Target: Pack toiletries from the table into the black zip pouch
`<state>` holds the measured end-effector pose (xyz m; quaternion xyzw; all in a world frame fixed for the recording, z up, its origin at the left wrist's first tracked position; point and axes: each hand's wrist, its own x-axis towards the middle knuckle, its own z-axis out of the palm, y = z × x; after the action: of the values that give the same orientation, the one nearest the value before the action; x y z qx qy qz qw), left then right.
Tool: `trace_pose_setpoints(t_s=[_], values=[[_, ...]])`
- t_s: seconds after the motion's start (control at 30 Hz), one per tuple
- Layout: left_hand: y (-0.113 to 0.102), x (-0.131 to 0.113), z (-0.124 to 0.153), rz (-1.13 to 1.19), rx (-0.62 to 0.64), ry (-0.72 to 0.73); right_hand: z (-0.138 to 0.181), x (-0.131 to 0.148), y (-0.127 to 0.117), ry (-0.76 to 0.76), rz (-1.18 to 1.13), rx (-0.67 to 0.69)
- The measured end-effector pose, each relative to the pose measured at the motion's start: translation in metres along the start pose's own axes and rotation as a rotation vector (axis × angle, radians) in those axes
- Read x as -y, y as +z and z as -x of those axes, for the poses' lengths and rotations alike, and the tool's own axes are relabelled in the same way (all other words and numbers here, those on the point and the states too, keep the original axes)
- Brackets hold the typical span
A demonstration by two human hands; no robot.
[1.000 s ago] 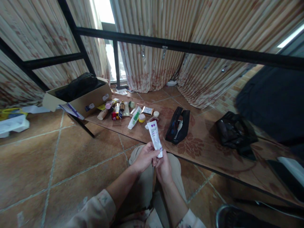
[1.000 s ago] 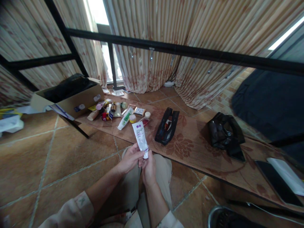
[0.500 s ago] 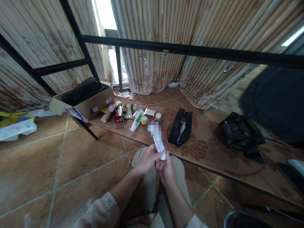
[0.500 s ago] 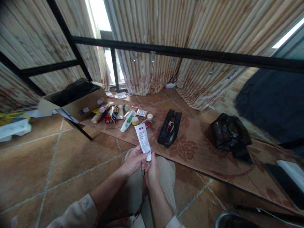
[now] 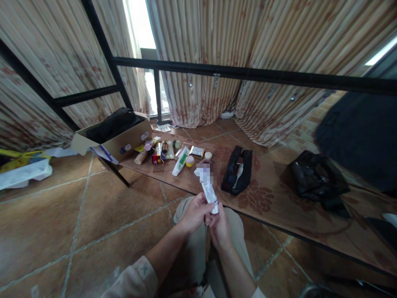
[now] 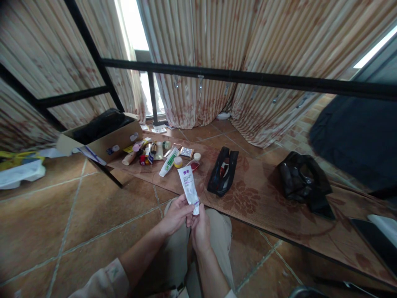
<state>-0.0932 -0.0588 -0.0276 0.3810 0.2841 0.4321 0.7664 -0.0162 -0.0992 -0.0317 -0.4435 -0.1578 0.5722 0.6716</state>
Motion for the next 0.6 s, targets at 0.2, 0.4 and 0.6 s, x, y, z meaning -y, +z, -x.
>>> trace_pose_setpoints(t_s=[0.2,0.4,0.6], values=[[0.0000,0.0000,-0.0001,0.002,0.011,-0.001,-0.0012,-0.0023,-0.0008,0.012,-0.035,-0.003],[-0.0001,-0.0001,-0.0001,-0.006,0.012,-0.004,0.0018,0.0025,0.0029,-0.060,0.040,-0.016],[0.0005,-0.0002,0.0005,0.005,0.007,-0.003,0.0044,0.0061,0.0064,-0.065,0.039,-0.013]])
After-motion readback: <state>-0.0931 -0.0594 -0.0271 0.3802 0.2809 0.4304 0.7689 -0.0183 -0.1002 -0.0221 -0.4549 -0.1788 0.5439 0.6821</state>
